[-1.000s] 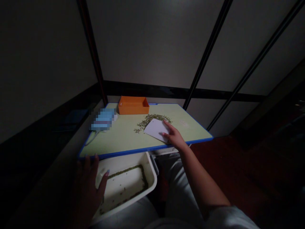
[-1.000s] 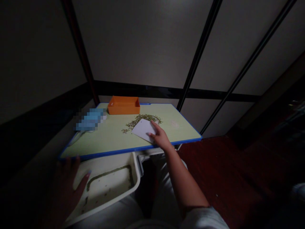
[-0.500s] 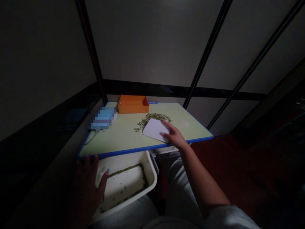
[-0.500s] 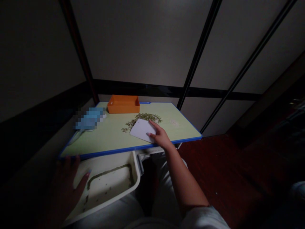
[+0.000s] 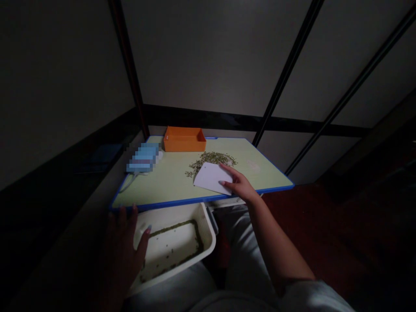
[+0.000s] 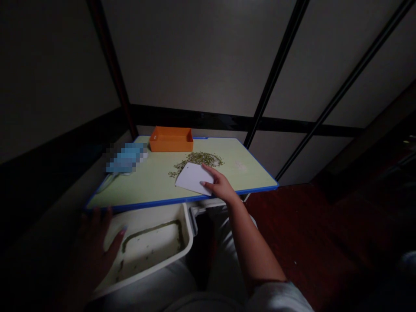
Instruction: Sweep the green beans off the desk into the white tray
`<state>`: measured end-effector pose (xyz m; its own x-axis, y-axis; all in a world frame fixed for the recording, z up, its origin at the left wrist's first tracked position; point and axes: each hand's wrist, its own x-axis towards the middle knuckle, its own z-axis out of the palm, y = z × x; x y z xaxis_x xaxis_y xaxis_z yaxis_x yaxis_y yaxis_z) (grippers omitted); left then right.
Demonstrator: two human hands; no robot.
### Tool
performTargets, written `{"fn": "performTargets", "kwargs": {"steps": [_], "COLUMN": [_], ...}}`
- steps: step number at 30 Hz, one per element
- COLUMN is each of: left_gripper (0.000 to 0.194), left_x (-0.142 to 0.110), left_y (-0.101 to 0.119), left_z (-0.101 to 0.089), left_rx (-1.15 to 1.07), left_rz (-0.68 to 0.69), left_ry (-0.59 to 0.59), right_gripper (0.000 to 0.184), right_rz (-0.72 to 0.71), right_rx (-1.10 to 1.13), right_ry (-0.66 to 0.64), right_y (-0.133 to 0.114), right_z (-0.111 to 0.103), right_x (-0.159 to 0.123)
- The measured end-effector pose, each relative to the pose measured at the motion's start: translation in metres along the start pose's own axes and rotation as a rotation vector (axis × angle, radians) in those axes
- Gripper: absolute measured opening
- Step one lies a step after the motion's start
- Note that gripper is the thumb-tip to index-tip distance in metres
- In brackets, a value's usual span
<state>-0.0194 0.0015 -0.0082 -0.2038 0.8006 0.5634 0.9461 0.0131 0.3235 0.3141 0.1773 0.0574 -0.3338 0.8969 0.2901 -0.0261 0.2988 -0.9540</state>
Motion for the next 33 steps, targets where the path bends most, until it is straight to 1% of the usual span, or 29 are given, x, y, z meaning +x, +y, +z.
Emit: {"fn": "performTargets", "kwargs": {"steps": [10,14,20,24,29,31,33], "left_gripper": [0.065,0.066,0.066,0.065,0.066,0.066,0.065], "left_x": [-0.001,-0.003,-0.003,-0.003,-0.003,-0.003,-0.003], "left_y": [0.000,0.000,0.002,0.002,0.001,0.002,0.001], "left_z": [0.003,0.003,0.003,0.002,0.002,0.002,0.003], "left_rx": [0.024,0.024,0.045,0.055,0.055,0.050,0.045], "left_rz": [0.044,0.064,0.057,0.076,0.098,0.093,0.076], "left_ry": [0.051,0.069,0.056,0.082,0.083,0.088,0.087], "right_gripper": [0.071,0.068,0.072,0.074,0.073,0.074,0.075], "right_rz": [0.013,-0.004,0.043,0.036,0.050,0.065,0.065], "right_rx": [-0.028,-0.045,-0.020,-0.021,0.009,0.043,0.071], "right_ry": [-0.137,-0.159,-0.252,-0.280,-0.314,-0.309,-0.262], "right_y": [-0.006,-0.007,-0.010,-0.011,-0.014,-0.015,-0.014], "right_z": [0.000,0.002,0.007,0.011,0.010,0.009,0.008], "right_x": [-0.004,-0.005,-0.009,-0.011,-0.011,-0.011,-0.012]}}
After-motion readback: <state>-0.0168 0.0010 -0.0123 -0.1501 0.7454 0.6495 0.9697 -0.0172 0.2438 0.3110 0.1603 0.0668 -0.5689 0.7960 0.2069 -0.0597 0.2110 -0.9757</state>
